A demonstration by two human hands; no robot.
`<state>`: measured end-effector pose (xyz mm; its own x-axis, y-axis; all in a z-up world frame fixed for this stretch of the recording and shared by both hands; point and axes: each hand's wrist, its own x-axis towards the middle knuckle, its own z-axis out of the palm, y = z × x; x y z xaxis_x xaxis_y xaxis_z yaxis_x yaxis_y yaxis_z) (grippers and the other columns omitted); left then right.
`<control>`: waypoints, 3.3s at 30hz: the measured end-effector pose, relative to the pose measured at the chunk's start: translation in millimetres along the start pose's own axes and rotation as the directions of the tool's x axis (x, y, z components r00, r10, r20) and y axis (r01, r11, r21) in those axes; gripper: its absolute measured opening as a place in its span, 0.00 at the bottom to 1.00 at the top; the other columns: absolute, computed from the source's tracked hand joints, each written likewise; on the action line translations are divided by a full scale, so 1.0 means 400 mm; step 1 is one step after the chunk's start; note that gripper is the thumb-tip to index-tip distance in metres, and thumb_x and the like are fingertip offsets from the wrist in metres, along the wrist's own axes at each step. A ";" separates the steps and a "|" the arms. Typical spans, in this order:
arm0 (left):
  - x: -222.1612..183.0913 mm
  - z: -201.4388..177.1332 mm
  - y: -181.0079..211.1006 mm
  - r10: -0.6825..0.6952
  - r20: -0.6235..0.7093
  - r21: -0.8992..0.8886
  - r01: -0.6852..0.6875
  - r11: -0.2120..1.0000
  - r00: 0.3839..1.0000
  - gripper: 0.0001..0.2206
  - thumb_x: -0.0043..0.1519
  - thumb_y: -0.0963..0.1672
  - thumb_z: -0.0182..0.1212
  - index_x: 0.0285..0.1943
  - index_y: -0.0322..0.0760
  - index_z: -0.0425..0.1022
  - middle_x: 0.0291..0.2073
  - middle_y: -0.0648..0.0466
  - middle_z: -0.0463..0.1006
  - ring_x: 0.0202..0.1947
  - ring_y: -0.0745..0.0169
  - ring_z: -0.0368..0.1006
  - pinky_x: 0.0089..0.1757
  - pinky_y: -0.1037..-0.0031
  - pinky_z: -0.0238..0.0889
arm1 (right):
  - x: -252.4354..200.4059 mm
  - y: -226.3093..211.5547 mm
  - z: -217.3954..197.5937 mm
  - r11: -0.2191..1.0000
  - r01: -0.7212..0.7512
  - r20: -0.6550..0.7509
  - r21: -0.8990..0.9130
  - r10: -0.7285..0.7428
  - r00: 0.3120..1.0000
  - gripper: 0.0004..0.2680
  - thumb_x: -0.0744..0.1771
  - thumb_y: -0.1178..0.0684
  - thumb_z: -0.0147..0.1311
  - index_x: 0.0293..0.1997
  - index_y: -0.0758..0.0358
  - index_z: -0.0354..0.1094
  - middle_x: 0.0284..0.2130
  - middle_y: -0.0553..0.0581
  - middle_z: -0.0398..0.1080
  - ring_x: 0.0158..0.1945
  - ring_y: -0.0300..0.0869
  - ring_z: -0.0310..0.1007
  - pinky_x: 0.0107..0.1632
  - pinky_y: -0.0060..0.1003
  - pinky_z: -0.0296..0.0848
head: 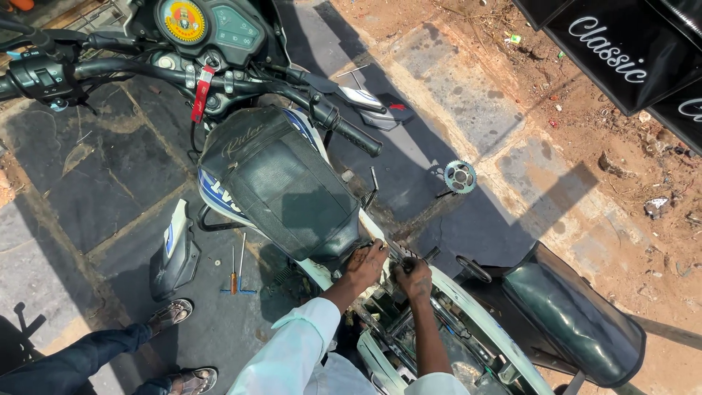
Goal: Removing side panels and inspecting the battery and electrical wiring of a motorcycle.
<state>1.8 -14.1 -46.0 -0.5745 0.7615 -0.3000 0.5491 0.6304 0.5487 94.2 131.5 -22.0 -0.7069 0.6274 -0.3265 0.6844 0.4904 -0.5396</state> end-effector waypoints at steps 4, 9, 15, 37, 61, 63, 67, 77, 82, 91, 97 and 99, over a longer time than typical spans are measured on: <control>0.003 0.019 -0.002 0.025 0.005 0.048 -0.025 0.999 1.000 0.23 0.61 0.39 0.45 0.67 0.34 0.67 0.68 0.37 0.61 0.51 0.36 0.72 0.51 0.53 0.65 | 0.061 0.017 -0.002 0.988 -0.032 0.149 -0.149 0.054 0.987 0.14 0.60 0.44 0.67 0.37 0.66 0.79 0.36 0.67 0.79 0.41 0.57 0.80 0.47 0.48 0.77; 0.011 0.088 -0.031 0.043 -0.086 -0.002 -0.043 0.999 0.995 0.24 0.58 0.40 0.45 0.66 0.38 0.67 0.67 0.38 0.61 0.49 0.36 0.69 0.49 0.50 0.61 | 0.129 0.058 -0.002 0.986 0.085 0.233 -0.141 -0.051 0.971 0.10 0.59 0.50 0.67 0.35 0.68 0.81 0.32 0.65 0.79 0.37 0.52 0.81 0.43 0.45 0.78; 0.002 0.038 -0.004 0.020 -0.074 -0.038 -0.023 0.999 0.997 0.20 0.60 0.40 0.45 0.62 0.39 0.69 0.66 0.40 0.63 0.49 0.38 0.69 0.50 0.50 0.60 | 0.012 0.062 -0.011 0.975 -0.098 0.184 0.199 0.061 0.981 0.09 0.62 0.50 0.67 0.36 0.67 0.81 0.25 0.57 0.79 0.27 0.42 0.76 0.35 0.38 0.74; 0.030 -0.244 0.184 0.031 -0.018 -0.673 -0.036 0.739 0.999 0.08 0.63 0.42 0.49 0.43 0.32 0.71 0.34 0.49 0.69 0.34 0.58 0.63 0.36 0.62 0.61 | -0.069 0.254 0.041 0.750 0.074 -0.080 0.657 -0.028 0.996 0.19 0.62 0.63 0.60 0.59 0.69 0.63 0.47 0.63 0.69 0.46 0.50 0.72 0.51 0.43 0.74; -0.677 -0.199 0.141 -0.105 -0.487 -0.618 -0.257 0.743 0.867 0.10 0.63 0.46 0.67 0.47 0.35 0.80 0.43 0.48 0.79 0.43 0.56 0.77 0.41 0.66 0.72 | -0.081 -0.182 0.028 0.384 -0.118 0.209 0.916 -0.205 0.956 0.08 0.67 0.52 0.63 0.31 0.60 0.69 0.26 0.53 0.71 0.29 0.40 0.70 0.39 0.38 0.73; -0.721 -0.151 0.050 -0.167 -0.463 -0.674 -0.224 0.704 0.870 0.10 0.63 0.46 0.67 0.47 0.35 0.79 0.43 0.50 0.80 0.42 0.60 0.78 0.41 0.69 0.73 | -0.089 -0.233 -0.045 0.309 -0.074 0.148 0.948 -0.221 0.964 0.08 0.68 0.53 0.63 0.31 0.59 0.69 0.27 0.53 0.71 0.31 0.40 0.70 0.43 0.38 0.75; -0.838 -0.071 -0.125 -0.380 -0.291 -0.837 -0.041 0.546 0.878 0.12 0.63 0.47 0.67 0.46 0.33 0.78 0.35 0.51 0.82 0.35 0.65 0.78 0.39 0.71 0.71 | -0.196 -0.397 -0.142 0.154 0.065 -0.020 0.986 -0.277 0.961 0.05 0.69 0.56 0.61 0.34 0.59 0.70 0.30 0.51 0.70 0.34 0.38 0.69 0.43 0.34 0.73; -1.100 -0.290 -0.520 -0.440 -0.460 -0.714 -0.027 0.700 0.772 0.10 0.60 0.45 0.70 0.43 0.33 0.81 0.37 0.52 0.81 0.37 0.65 0.78 0.39 0.69 0.73 | -0.200 -0.001 0.237 0.568 -0.094 -0.187 0.818 0.417 0.889 0.18 0.61 0.70 0.53 0.58 0.70 0.62 0.51 0.64 0.69 0.43 0.45 0.74 0.41 0.45 0.79; -0.986 -0.471 -0.596 -0.710 -0.303 -0.883 0.094 0.460 0.636 0.12 0.60 0.47 0.69 0.45 0.35 0.81 0.30 0.44 0.83 0.30 0.55 0.78 0.35 0.64 0.71 | -0.391 -0.172 0.295 0.693 0.083 -0.413 0.716 0.325 0.851 0.21 0.64 0.65 0.58 0.63 0.67 0.55 0.52 0.62 0.67 0.46 0.44 0.72 0.40 0.36 0.79; -0.733 -0.278 -0.751 -0.434 -0.476 -0.679 -0.006 0.734 0.765 0.13 0.59 0.49 0.70 0.42 0.35 0.83 0.38 0.48 0.84 0.42 0.52 0.80 0.44 0.63 0.72 | -0.328 -0.698 0.331 0.852 0.462 -0.642 -0.246 -0.500 0.581 0.27 0.66 0.38 0.64 0.67 0.68 0.65 0.60 0.69 0.65 0.64 0.61 0.61 0.62 0.65 0.50; -0.654 -0.319 -0.847 -0.428 -0.333 -0.672 0.108 0.733 0.840 0.11 0.57 0.47 0.70 0.38 0.35 0.82 0.35 0.50 0.85 0.38 0.57 0.83 0.41 0.65 0.74 | -0.305 -0.762 0.381 0.929 0.300 -0.652 -0.217 -0.367 0.663 0.21 0.67 0.32 0.60 0.63 0.48 0.72 0.63 0.60 0.62 0.69 0.58 0.53 0.62 0.65 0.43; -0.625 -0.351 -0.893 -0.412 -0.325 -0.623 0.135 0.771 0.851 0.10 0.58 0.46 0.69 0.38 0.35 0.82 0.34 0.49 0.85 0.37 0.55 0.82 0.40 0.64 0.73 | -0.300 -0.767 0.385 0.928 0.303 -0.676 -0.218 -0.368 0.639 0.20 0.68 0.32 0.60 0.63 0.49 0.72 0.63 0.59 0.62 0.70 0.57 0.54 0.64 0.65 0.43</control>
<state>-136.0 -450.7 -57.7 -0.9124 0.3398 -0.2280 -0.0324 0.4954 0.8680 -58.4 -187.3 63.3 -0.5826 0.6293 0.5144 0.4598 0.7771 -0.4299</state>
